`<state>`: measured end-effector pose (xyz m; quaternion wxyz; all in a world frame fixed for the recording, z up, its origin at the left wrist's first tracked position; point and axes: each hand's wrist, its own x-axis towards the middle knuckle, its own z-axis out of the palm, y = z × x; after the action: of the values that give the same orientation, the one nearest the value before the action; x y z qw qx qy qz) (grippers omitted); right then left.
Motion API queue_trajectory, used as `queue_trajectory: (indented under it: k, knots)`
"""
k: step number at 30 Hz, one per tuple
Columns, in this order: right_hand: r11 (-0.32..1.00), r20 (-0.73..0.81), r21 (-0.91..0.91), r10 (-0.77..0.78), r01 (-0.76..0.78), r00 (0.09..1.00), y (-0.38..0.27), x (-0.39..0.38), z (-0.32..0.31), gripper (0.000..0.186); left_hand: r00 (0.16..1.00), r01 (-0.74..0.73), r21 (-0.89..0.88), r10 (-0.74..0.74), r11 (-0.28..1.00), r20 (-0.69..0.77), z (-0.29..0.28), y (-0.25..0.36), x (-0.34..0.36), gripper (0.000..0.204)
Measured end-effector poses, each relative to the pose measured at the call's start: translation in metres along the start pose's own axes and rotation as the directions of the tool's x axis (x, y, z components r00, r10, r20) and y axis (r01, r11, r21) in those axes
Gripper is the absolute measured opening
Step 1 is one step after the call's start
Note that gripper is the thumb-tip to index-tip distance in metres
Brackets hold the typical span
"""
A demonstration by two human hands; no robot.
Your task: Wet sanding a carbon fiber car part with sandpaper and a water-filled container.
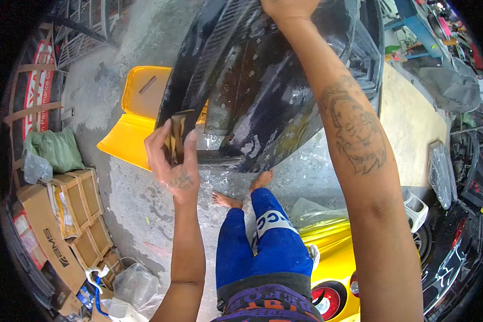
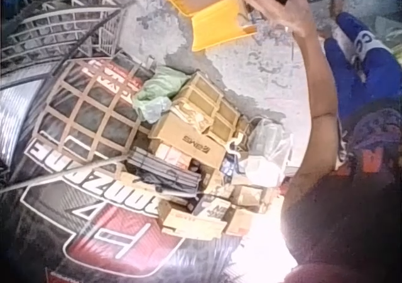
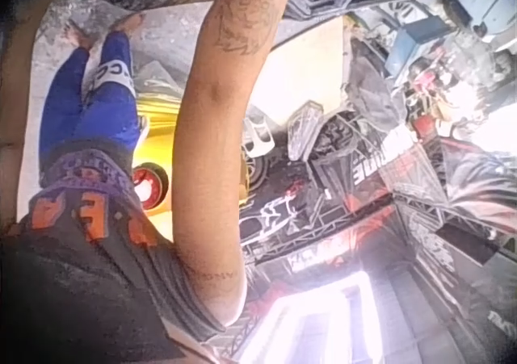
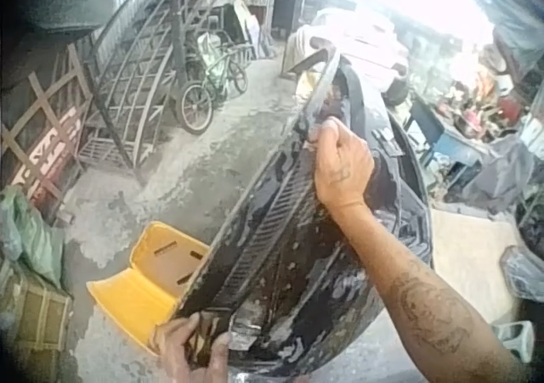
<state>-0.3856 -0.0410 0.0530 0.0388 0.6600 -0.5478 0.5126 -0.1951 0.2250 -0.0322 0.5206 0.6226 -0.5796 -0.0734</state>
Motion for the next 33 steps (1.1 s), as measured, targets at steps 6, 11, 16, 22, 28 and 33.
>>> queue_trajectory:
  k: [6,11,16,22,28,33]
  knots:
    - [0.997,0.005,0.065,0.036,-0.037,0.999,0.003,-0.001,0.0,0.052,0.999,-0.05,0.074,0.05,0.996,-0.008,0.014,-0.012,-0.01,0.049]
    - [0.995,0.028,0.099,0.009,-0.012,1.0,0.006,-0.002,-0.001,0.054,0.998,-0.056,0.102,0.054,0.993,0.025,0.015,-0.008,-0.014,0.048]
    - [1.0,0.021,0.023,0.007,-0.007,1.0,0.006,-0.001,-0.002,0.052,0.986,-0.121,0.053,0.113,0.991,0.126,0.029,0.02,0.023,0.055]
    - [0.995,0.03,0.077,0.067,-0.07,0.997,0.003,-0.002,-0.002,0.05,0.992,-0.082,0.078,0.073,0.994,0.103,0.023,0.009,0.009,0.046]
    - [0.996,0.026,0.075,0.043,-0.045,0.999,0.002,-0.004,-0.001,0.05,0.991,-0.095,0.047,0.091,0.994,0.096,0.018,-0.001,0.001,0.046]
    - [0.995,0.02,0.098,0.011,-0.013,1.0,0.0,0.002,-0.001,0.051,0.987,-0.086,0.032,0.08,0.996,0.142,0.032,0.025,0.037,0.045]
